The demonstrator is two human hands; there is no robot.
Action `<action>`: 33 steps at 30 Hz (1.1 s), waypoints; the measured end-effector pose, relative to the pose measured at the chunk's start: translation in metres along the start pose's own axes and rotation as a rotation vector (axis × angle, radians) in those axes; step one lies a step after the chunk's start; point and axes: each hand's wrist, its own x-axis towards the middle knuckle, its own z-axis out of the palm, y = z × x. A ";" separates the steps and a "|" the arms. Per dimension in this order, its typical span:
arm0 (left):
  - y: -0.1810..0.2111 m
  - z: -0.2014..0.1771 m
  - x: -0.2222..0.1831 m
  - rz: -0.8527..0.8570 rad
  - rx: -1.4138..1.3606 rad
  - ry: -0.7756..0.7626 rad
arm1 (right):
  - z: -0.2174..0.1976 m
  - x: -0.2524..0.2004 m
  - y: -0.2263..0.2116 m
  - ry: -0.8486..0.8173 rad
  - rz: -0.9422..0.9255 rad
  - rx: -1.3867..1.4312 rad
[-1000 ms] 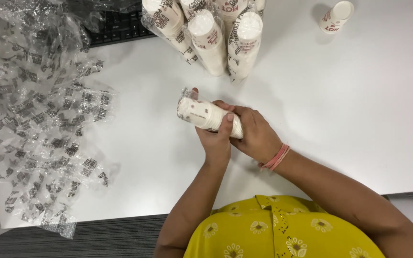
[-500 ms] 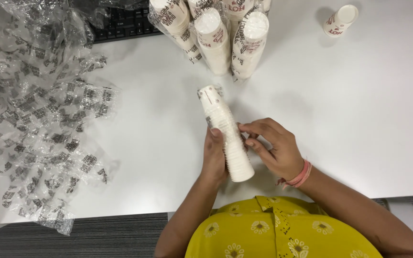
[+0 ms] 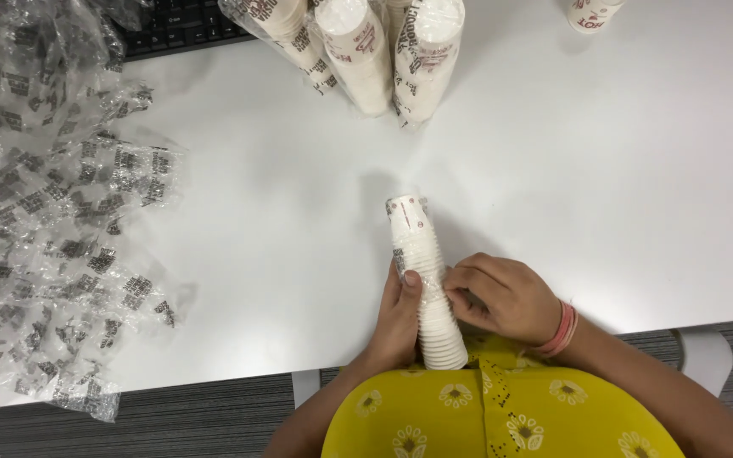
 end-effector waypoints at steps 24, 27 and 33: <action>0.057 -0.008 -0.031 0.820 1.218 -0.092 | 0.011 -0.019 -0.009 -0.108 0.121 0.075; 0.062 -0.004 -0.028 0.854 1.258 -0.124 | 0.012 -0.016 -0.010 -0.105 0.038 0.049; 0.079 -0.002 -0.031 0.968 1.275 -0.203 | 0.006 -0.012 -0.015 -0.115 0.003 0.035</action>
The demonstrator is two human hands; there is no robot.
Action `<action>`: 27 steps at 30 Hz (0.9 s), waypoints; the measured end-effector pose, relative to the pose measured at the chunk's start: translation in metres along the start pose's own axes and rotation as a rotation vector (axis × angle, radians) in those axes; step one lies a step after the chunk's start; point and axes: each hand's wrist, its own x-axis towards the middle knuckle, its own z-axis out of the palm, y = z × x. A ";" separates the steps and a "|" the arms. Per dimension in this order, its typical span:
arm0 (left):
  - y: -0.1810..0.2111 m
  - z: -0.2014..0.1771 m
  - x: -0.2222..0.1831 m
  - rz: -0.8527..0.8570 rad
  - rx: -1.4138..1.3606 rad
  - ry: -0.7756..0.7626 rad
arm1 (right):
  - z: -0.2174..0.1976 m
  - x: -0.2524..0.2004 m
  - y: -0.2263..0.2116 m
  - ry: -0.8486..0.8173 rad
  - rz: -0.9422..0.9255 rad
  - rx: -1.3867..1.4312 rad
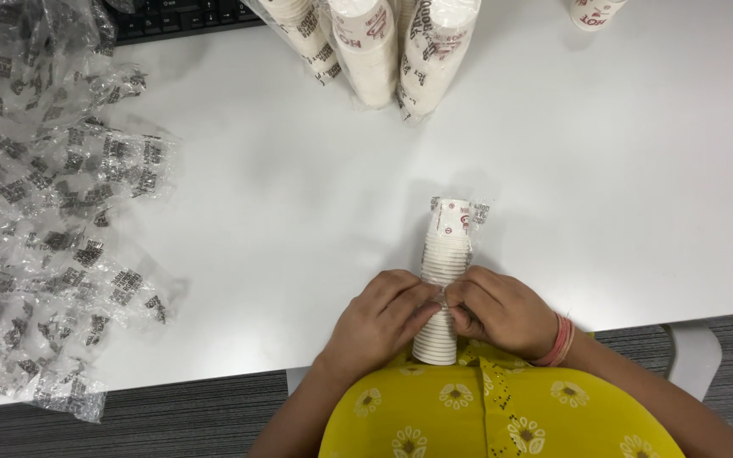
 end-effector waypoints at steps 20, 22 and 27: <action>-0.012 -0.001 -0.021 0.122 0.020 -0.203 | -0.003 0.000 0.000 -0.225 -0.081 0.186; -0.011 -0.002 -0.022 0.111 0.011 -0.198 | -0.002 -0.001 -0.001 -0.227 -0.085 0.200; -0.010 -0.003 -0.028 0.095 -0.037 -0.165 | 0.001 -0.011 0.004 -0.279 -0.161 0.198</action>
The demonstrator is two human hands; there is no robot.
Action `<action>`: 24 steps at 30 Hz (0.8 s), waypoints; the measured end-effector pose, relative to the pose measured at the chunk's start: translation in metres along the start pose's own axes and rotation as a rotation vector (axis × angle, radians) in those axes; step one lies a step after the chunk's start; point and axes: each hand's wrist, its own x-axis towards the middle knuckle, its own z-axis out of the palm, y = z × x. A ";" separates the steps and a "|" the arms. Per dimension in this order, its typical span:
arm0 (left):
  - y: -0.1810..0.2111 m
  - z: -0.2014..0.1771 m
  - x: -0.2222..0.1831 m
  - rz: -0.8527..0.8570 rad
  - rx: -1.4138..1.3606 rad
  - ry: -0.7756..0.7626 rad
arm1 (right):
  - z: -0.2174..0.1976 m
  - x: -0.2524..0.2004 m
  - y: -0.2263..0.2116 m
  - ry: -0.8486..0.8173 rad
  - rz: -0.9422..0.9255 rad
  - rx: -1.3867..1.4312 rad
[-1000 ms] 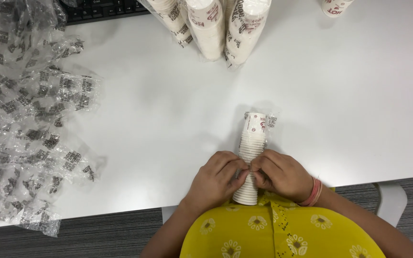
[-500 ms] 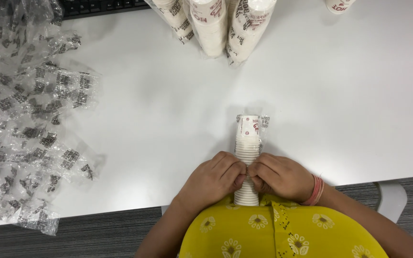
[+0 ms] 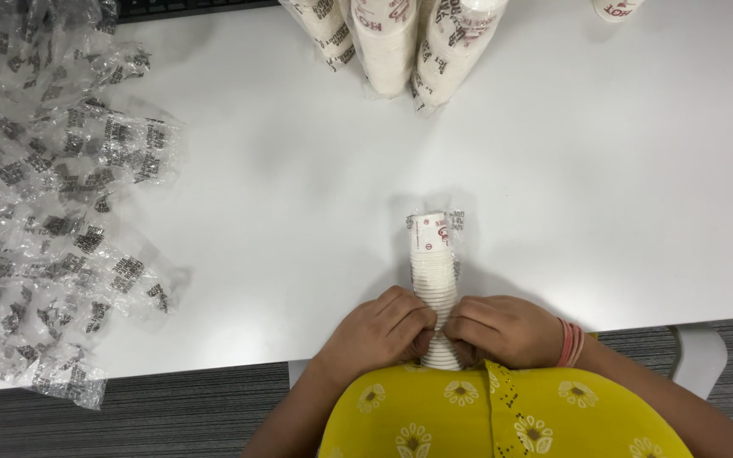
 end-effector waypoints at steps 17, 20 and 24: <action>-0.017 0.068 -0.037 -0.205 -0.348 0.384 | 0.026 -0.027 0.018 0.546 0.513 0.528; -0.022 0.076 -0.046 -0.315 -0.369 0.344 | 0.019 -0.021 0.016 0.536 0.441 0.349; -0.020 0.071 -0.039 -0.312 -0.343 0.329 | 0.007 -0.016 0.016 0.453 0.439 0.238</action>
